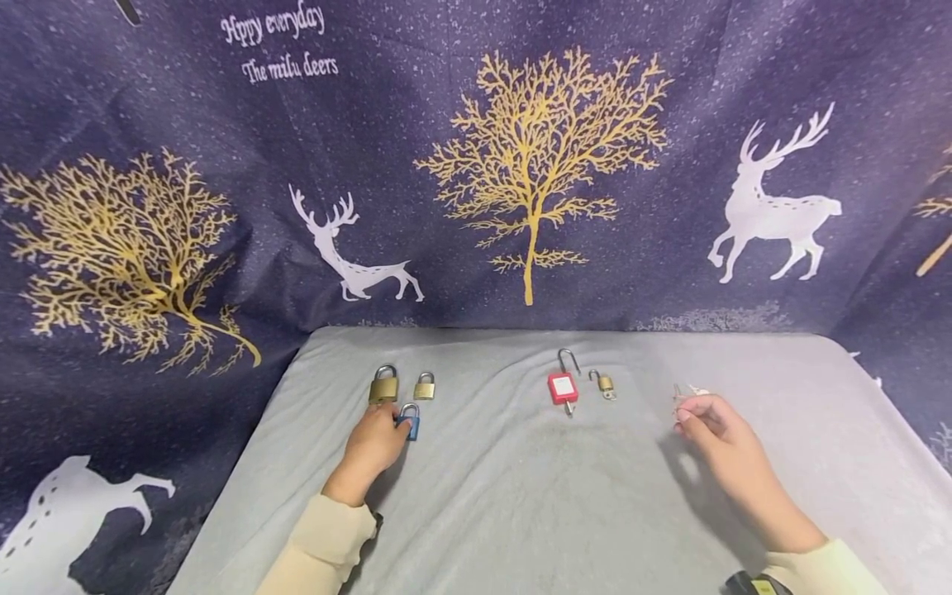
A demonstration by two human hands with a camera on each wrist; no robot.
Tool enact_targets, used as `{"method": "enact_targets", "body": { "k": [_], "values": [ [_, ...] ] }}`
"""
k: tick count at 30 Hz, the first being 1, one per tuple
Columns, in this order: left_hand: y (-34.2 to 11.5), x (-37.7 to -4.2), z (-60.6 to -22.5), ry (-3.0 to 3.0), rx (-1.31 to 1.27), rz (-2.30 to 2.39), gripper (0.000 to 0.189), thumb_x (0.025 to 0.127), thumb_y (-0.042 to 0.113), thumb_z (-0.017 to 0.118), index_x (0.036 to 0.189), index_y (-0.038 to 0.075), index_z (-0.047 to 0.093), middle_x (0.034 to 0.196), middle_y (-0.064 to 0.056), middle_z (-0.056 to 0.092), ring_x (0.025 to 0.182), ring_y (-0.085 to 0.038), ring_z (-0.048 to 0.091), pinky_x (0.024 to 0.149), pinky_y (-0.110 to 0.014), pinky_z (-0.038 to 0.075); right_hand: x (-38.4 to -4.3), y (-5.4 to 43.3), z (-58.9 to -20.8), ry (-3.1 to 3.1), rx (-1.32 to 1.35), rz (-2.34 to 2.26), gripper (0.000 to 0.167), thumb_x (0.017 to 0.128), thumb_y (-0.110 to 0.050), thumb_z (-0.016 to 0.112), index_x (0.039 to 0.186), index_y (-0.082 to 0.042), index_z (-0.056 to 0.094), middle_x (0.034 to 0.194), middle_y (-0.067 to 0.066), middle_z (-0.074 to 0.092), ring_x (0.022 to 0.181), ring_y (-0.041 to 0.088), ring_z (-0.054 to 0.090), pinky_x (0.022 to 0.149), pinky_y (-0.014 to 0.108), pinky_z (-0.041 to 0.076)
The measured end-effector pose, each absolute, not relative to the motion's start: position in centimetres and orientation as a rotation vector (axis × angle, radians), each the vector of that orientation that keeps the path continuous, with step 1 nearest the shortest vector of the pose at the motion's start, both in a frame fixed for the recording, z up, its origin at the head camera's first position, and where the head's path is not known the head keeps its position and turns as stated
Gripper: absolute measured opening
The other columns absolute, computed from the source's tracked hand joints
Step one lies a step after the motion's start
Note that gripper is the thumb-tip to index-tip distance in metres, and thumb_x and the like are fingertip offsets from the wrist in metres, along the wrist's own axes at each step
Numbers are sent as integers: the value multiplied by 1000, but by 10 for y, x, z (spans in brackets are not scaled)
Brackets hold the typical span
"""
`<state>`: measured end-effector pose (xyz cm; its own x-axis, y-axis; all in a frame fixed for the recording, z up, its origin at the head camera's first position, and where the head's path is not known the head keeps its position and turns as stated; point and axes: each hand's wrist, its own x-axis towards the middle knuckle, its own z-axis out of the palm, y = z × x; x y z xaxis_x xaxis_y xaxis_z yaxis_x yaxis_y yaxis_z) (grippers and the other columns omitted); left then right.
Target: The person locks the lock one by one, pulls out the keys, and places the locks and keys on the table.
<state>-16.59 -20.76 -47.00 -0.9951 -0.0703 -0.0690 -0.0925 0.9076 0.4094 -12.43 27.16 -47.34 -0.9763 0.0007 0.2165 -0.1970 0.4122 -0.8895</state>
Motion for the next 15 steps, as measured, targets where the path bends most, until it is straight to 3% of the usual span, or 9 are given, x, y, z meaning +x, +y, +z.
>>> {"method": "enact_targets", "body": {
  "k": [15],
  "values": [
    [-195,-171,-460,3068,-129,796,19,95,19,61,100,0,61,100,-18,62,90,-35,64,77,-50,51,-118,294,-474,-2502,114,1519,18,103,-7,57,111,8,56,95,-25,64,86,-6,67,77,8,52]
  ]
}}
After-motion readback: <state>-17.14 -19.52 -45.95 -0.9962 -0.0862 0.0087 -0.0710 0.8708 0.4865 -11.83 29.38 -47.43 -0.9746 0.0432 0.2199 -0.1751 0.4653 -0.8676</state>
